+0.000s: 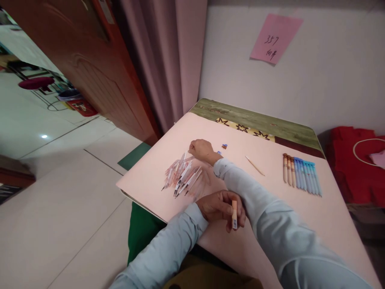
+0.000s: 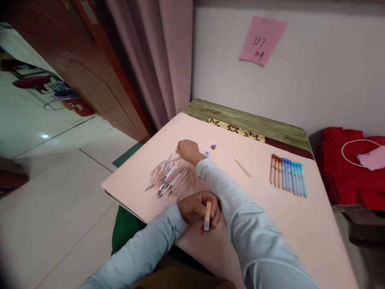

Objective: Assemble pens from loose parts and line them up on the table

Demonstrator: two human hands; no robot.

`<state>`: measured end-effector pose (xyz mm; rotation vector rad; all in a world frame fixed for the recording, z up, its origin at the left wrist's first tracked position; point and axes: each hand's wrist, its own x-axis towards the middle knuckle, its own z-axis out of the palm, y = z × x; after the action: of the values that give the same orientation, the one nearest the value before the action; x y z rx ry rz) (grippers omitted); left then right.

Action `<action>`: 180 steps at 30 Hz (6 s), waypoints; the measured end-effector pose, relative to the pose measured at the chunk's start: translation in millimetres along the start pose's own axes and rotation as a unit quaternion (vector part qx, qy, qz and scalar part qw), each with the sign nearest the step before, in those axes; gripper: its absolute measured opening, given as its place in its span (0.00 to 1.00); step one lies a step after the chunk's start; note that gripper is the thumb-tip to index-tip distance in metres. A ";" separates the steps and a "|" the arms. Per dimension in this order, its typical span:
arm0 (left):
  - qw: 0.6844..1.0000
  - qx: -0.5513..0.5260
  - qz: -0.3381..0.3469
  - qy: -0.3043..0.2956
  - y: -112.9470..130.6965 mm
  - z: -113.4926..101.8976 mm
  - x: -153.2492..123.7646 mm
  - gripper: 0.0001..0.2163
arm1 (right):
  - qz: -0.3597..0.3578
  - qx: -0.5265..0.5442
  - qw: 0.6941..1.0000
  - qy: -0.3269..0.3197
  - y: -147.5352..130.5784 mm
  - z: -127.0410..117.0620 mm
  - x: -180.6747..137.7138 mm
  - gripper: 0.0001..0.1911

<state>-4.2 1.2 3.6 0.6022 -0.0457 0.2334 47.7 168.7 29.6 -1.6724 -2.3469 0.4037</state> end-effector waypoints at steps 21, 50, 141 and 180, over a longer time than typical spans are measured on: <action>0.838 -0.340 0.244 0.351 20.5 11.6 12.3 0.11 | 0.159 0.397 0.837 0.343 34.8 -14.1 -185.1 0.12; 0.972 0.128 0.007 0.195 -3.7 19.3 9.1 0.13 | 0.230 0.049 0.958 0.163 78.8 -7.8 -190.3 0.07; 0.918 -0.126 0.189 0.325 5.8 11.1 5.2 0.04 | 0.184 0.097 0.973 0.097 91.1 -25.5 -183.2 0.05; 0.860 -0.233 0.214 0.401 10.5 14.1 14.8 0.09 | 0.123 0.287 0.926 0.214 3.2 -67.5 -233.7 0.06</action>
<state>8.1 4.6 22.6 -0.0361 0.5666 0.8685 148.7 -45.5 85.1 -1.5574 -1.5186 0.6248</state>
